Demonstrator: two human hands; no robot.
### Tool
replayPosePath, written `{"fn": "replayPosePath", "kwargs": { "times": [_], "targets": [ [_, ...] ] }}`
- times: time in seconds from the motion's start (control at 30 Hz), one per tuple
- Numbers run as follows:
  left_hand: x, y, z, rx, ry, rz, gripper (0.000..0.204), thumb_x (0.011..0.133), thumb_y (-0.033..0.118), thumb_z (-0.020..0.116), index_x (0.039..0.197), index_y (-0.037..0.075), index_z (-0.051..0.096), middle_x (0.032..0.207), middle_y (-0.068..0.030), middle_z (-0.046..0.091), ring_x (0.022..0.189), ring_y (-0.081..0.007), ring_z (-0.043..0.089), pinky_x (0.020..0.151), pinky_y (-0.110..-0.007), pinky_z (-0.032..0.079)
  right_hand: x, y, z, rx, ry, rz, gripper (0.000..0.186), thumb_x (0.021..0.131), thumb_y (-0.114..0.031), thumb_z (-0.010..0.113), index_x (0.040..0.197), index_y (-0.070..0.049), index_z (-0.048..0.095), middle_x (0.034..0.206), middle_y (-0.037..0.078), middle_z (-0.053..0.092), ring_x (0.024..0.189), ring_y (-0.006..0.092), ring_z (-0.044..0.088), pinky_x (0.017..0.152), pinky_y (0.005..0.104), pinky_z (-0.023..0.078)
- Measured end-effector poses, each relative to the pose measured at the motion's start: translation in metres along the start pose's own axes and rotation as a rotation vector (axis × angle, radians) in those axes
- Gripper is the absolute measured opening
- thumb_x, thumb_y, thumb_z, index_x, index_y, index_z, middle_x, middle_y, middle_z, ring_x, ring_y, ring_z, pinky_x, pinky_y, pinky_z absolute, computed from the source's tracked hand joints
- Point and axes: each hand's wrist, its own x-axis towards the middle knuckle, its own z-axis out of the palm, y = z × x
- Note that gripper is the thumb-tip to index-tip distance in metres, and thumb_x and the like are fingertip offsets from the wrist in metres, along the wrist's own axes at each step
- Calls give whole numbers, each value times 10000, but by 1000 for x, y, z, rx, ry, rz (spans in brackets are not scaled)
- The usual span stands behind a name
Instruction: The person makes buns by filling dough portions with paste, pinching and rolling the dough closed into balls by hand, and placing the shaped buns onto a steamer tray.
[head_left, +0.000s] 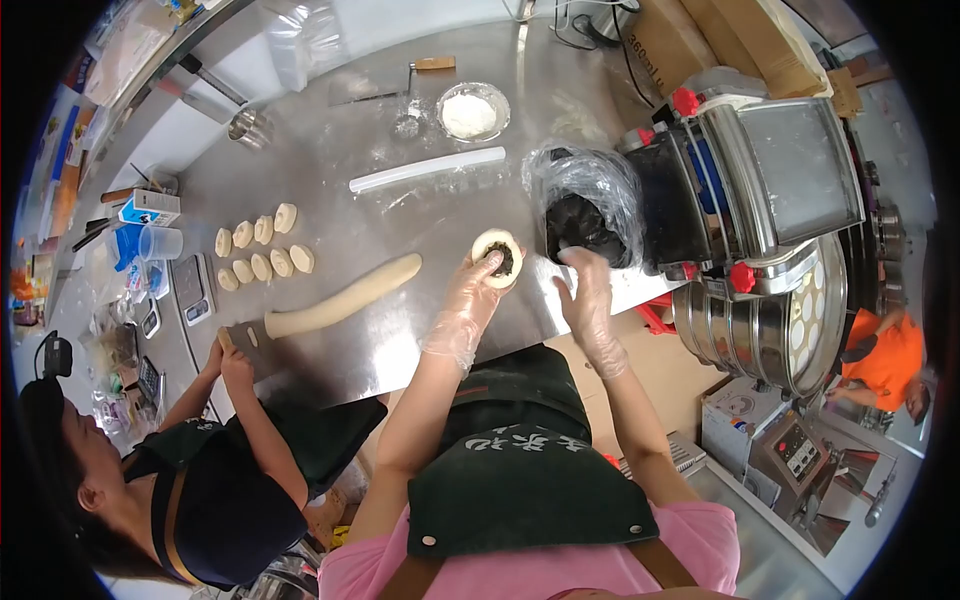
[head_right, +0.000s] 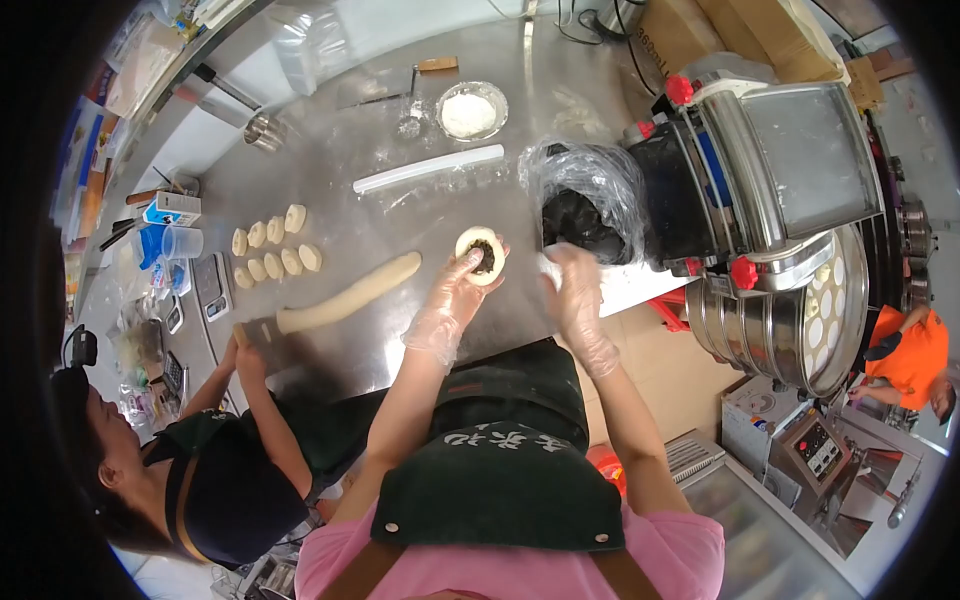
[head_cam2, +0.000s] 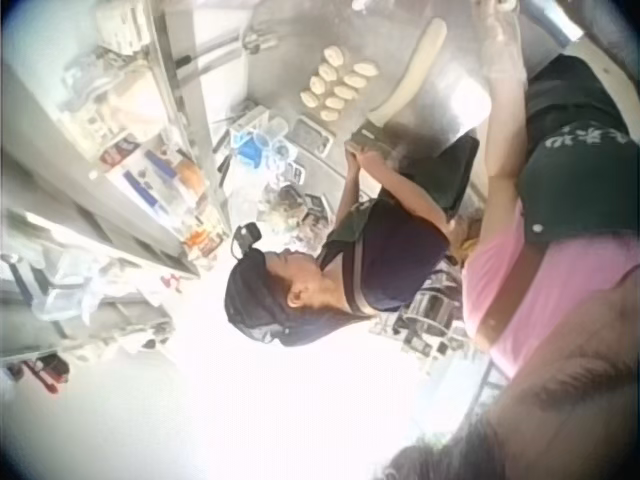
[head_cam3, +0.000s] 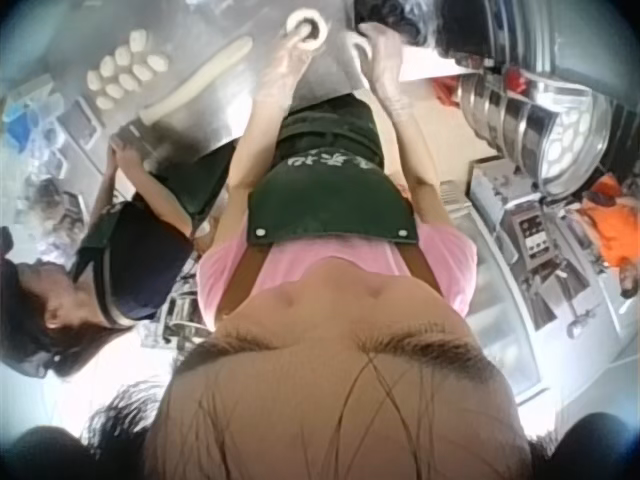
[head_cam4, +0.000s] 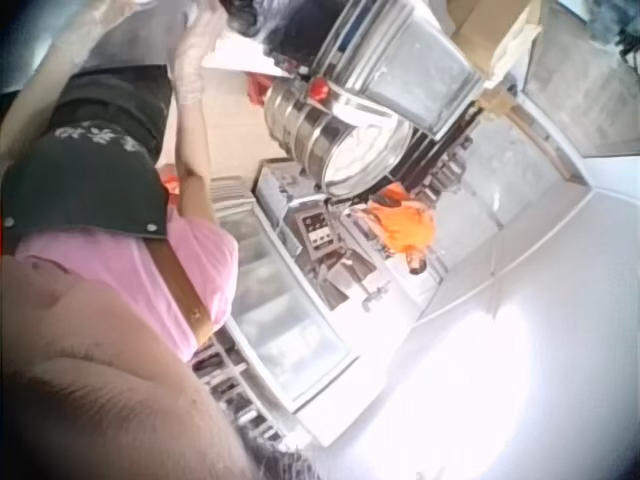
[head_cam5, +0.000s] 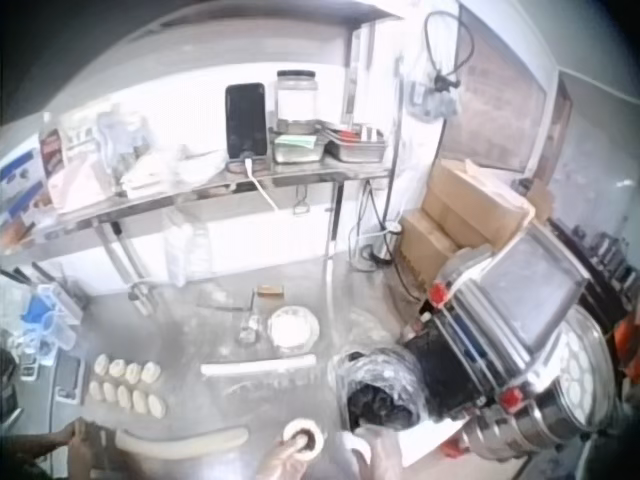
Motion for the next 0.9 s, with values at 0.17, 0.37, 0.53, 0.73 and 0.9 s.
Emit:
{"fn": "replayPosePath", "kwargs": {
  "times": [0.17,0.37,0.53,0.73,0.9],
  "targets": [
    [-6,37,-5,-269,-164,-6,390,857,165,703,1193,19,570,1110,-116,637,1072,-221,590,963,-368,454,7,-29,63,236,93,42,512,692,134,719,1124,-77,543,1123,165,585,999,318,609,833,367,518],
    [-24,36,8,-255,-145,77,378,859,129,698,1190,11,560,1089,-97,625,1061,-194,583,969,-336,455,14,-42,56,255,240,-20,330,707,98,727,988,-53,641,986,146,640,809,267,669,642,320,538],
    [-29,43,5,51,-16,154,525,876,64,660,1344,12,427,1160,-96,588,1105,-192,578,942,-338,483,20,-47,43,242,251,-18,291,720,96,727,960,-55,660,948,130,645,770,243,655,626,305,528],
    [-44,46,24,321,33,283,447,874,-43,611,1305,-2,499,1206,-75,579,1107,-152,558,975,-305,453,16,-63,30,268,217,109,269,723,75,753,945,-39,650,920,109,649,733,175,636,617,270,519],
    [-50,48,26,352,-10,248,395,866,-67,603,1250,8,552,1176,-60,596,1089,-144,558,967,-284,446,13,-62,24,378,213,292,287,730,53,761,981,-29,648,903,68,644,690,124,594,598,241,485]
  ]
}}
